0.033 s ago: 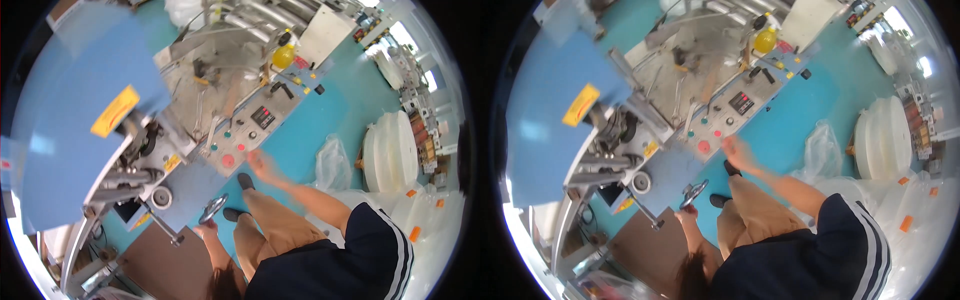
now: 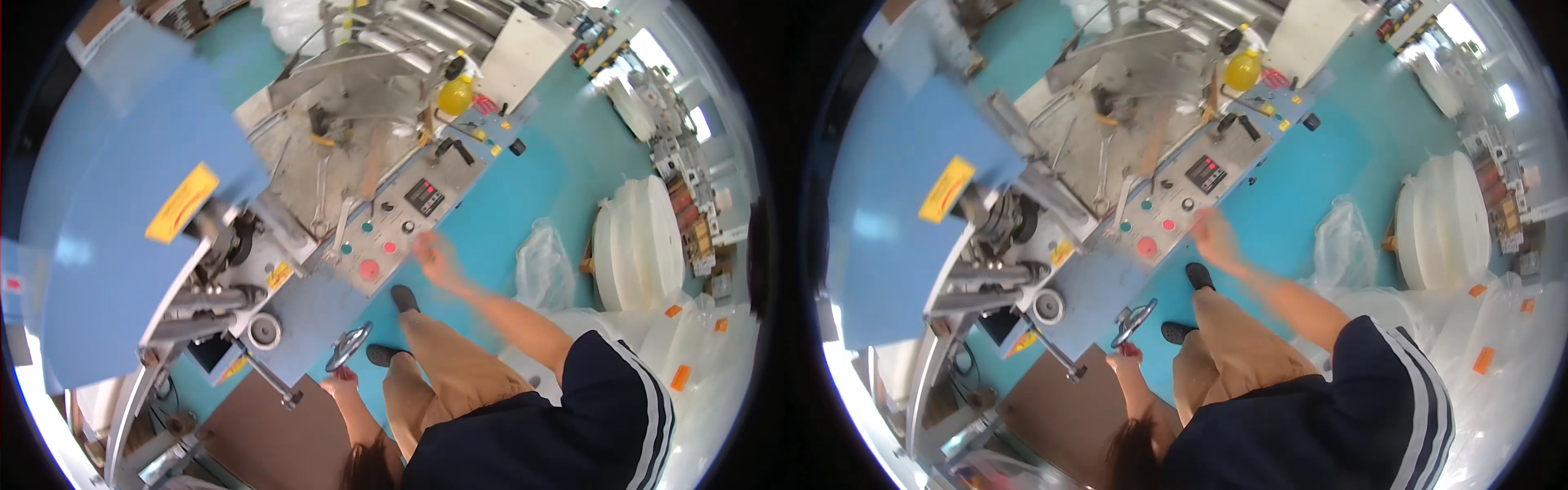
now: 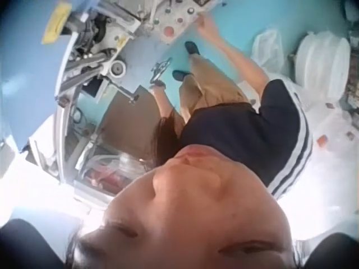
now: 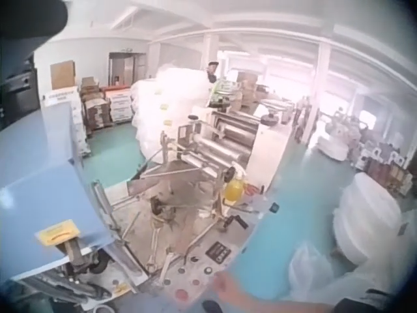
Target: Operating and adjusting industrial paper processing equipment, including handling large paper rolls and checking control panels.
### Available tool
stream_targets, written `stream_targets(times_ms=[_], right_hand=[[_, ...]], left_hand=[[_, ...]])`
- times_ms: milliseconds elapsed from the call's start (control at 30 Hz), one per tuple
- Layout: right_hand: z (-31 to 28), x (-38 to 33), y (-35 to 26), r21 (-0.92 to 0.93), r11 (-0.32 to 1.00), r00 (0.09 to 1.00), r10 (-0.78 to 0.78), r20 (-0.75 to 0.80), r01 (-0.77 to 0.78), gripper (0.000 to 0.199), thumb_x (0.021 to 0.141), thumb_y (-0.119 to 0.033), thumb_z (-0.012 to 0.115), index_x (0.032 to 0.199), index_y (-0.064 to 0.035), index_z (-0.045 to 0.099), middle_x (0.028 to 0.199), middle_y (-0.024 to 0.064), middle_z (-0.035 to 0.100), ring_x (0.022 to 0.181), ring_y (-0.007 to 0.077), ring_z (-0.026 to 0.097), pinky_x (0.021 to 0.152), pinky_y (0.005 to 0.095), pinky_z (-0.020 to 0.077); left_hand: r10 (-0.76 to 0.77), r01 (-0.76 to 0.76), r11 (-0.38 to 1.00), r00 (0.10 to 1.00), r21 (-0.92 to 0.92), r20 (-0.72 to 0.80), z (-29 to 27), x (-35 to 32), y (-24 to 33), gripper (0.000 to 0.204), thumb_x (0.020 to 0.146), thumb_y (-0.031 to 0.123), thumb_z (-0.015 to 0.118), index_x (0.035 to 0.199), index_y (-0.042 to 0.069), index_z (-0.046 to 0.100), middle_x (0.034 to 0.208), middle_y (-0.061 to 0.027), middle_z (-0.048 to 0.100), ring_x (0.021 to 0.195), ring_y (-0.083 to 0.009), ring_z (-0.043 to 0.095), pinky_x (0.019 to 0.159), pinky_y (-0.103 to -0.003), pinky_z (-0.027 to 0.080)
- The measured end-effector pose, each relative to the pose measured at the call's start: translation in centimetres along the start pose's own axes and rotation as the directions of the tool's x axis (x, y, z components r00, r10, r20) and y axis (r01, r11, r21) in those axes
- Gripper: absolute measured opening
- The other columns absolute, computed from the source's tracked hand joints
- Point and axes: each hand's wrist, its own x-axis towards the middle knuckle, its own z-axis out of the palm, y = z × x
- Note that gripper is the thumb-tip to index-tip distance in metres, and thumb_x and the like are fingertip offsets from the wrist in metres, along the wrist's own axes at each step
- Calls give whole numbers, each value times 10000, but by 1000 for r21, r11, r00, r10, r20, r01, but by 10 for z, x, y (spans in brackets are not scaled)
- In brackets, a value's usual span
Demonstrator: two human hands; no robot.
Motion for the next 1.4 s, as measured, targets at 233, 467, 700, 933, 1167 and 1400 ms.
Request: stream_targets(times_ms=[233, 467, 700, 933, 1167, 1400], right_hand=[[-114, 149, 90, -536, 840, 922, -135, -362, -88, 432, 786, -199, 580, 1164, -46, 437, 1112, 177, 459, 960, 355, 487, 761, 449, 425], [-164, 212, 158, -728, 685, 964, -169, -207, -36, 337, 848, -294, 500, 1104, -77, 539, 1015, 94, 523, 928, 290, 491, 746, 418, 392], [-169, 228, 144, -720, 663, 899, -418, -130, 204, 230, 801, -154, 584, 1013, -66, 573, 920, 67, 510, 840, 247, 494, 698, 359, 360], [-171, 252, 155, -558, 800, 915, -369, -162, 223, 123, 735, -83, 635, 830, -51, 564, 849, 82, 499, 776, 261, 487, 657, 355, 352], [-177, 255, 150, -498, 823, 916, -381, -124, 275, 136, 706, -66, 652, 748, -47, 523, 817, 97, 490, 755, 279, 480, 648, 360, 354], [-179, 261, 173, -509, 780, 900, -436, -25, 364, 98, 759, -71, 610, 748, -31, 522, 763, 119, 489, 717, 300, 481, 635, 393, 369]], left_hand=[[-200, 61, 947, 879, 314, 433, -44, 26, -50, 298, 875, 281, 357, 701, 78, 488, 638, -40, 505, 593, -175, 519, 476, -282, 436], [103, -225, 828, 962, 514, 254, 29, -52, -155, 407, 904, 430, 413, 852, 39, 512, 678, -51, 520, 529, -132, 472, 453, -202, 382], [395, -734, 519, 661, 438, 638, 148, -172, -193, 543, 859, 521, 475, 794, -18, 469, 627, -49, 507, 521, -119, 483, 430, -229, 341], [470, -637, 571, 771, 519, 429, 167, -178, -214, 562, 849, 545, 472, 672, 13, 434, 569, -43, 477, 476, -119, 441, 409, -239, 328], [500, -674, 617, 734, 407, 459, 162, -169, -223, 515, 864, 523, 463, 727, 28, 435, 556, -26, 444, 439, -98, 393, 399, -216, 314], [458, -665, 654, 728, 362, 510, 159, -160, -223, 397, 918, 428, 406, 859, 53, 522, 654, -1, 477, 525, -103, 392, 483, -266, 360]])
